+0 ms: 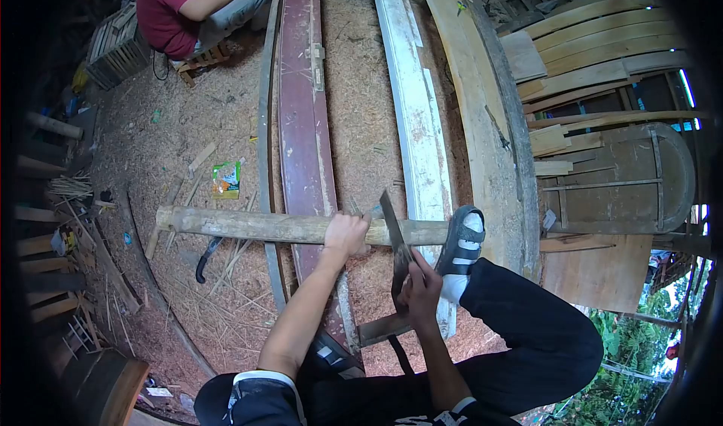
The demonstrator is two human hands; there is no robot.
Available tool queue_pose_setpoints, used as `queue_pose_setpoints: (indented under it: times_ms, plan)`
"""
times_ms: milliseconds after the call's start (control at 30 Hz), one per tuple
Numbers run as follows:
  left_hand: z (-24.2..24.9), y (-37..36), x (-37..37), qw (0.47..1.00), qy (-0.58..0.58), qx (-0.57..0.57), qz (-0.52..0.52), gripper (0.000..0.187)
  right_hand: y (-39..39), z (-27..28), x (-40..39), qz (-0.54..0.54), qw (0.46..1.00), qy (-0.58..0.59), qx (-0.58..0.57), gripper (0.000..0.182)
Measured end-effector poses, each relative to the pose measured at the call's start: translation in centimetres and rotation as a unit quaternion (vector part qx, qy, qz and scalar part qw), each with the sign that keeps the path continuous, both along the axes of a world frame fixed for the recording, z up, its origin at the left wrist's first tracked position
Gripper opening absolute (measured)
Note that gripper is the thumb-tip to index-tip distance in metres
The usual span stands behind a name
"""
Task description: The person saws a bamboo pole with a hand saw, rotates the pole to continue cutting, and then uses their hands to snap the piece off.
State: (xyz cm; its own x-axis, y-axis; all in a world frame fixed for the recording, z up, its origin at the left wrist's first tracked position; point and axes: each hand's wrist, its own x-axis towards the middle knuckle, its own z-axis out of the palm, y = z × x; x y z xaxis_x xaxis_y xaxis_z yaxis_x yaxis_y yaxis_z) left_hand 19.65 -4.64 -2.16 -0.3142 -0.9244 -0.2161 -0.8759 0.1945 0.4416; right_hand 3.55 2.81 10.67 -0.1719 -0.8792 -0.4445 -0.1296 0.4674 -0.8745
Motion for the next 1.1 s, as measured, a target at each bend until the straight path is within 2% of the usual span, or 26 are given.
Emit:
queue_pose_setpoints:
  times_ms: [33,67,100,167,200,300,333,400,467,500,533,567,600,767,833,867,900,967,1100]
  plan:
    - [0.2,0.0,0.3,1.000,-0.004,-0.002,-0.001,0.056,-1.2,-0.6,0.7,-0.002,1.000,0.014,-0.011,0.038]
    - [0.4,0.1,0.3,1.000,-0.007,-0.001,-0.005,0.056,-2.8,-4.3,0.4,0.024,0.996,0.056,-0.063,0.038]
    - [0.4,0.1,0.3,1.000,-0.008,-0.002,-0.008,0.056,-2.7,-3.7,0.6,0.024,0.996,0.056,-0.066,0.038]
    - [0.0,-0.4,0.8,1.000,-0.010,-0.022,-0.006,0.056,-3.1,-2.5,1.5,-0.008,1.000,-0.019,0.016,0.038]
    - [-0.4,0.1,0.3,1.000,-0.001,-0.027,-0.004,0.056,-1.2,-3.3,-0.1,0.025,0.998,0.021,-0.058,0.037]
    - [-0.3,0.4,0.0,1.000,-0.004,-0.019,0.000,0.057,2.5,-2.4,-2.0,0.018,0.997,0.017,-0.073,0.037]
    - [-0.3,0.2,0.1,1.000,-0.004,-0.020,-0.002,0.057,1.4,0.0,-0.3,-0.002,1.000,0.018,-0.017,0.037]
    - [-0.2,0.2,0.1,1.000,-0.004,-0.005,-0.002,0.059,-3.1,-2.4,1.3,-0.015,1.000,0.004,0.009,0.038]
    - [-0.8,0.6,0.3,0.999,-0.007,-0.032,-0.010,0.060,-4.3,-2.4,1.4,-0.018,0.998,-0.025,0.049,0.039]
    - [-1.0,0.1,0.3,0.998,-0.006,-0.057,-0.013,0.060,-3.7,-2.2,0.9,-0.018,0.999,-0.026,0.043,0.039]
    - [0.5,0.0,0.5,1.000,-0.004,-0.004,-0.010,0.060,-1.2,-2.0,-0.4,0.016,1.000,0.026,-0.005,0.040]
    - [0.4,-0.4,0.4,1.000,-0.001,-0.003,-0.005,0.060,0.5,-1.9,-1.3,0.054,0.994,0.076,-0.055,0.040]
    - [0.1,-0.3,0.4,1.000,0.002,-0.011,-0.003,0.060,2.0,0.8,-0.8,0.032,0.999,0.014,-0.025,0.040]
    - [0.3,0.0,0.4,1.000,-0.002,-0.015,-0.004,0.060,-1.3,-1.8,0.1,0.033,0.998,0.028,-0.035,0.040]
    - [0.2,-0.2,0.9,0.999,-0.010,-0.035,-0.006,0.059,-3.6,-2.7,1.2,0.000,1.000,0.001,0.031,0.039]
    - [0.0,0.0,0.5,0.999,-0.007,-0.041,-0.010,0.059,-2.4,-3.9,0.7,0.023,0.999,0.027,-0.023,0.038]
    - [-0.1,0.5,0.0,0.999,0.000,-0.033,-0.010,0.059,-0.8,-3.2,-0.1,0.013,0.999,-0.010,-0.038,0.038]
    - [0.1,-0.1,0.2,1.000,-0.001,-0.020,-0.004,0.059,2.8,-3.0,-2.9,0.081,0.988,0.079,-0.102,0.041]
    - [-0.3,-0.1,0.0,1.000,-0.003,-0.020,0.011,0.059,0.4,-1.1,-1.2,0.020,0.998,0.037,-0.043,0.040]
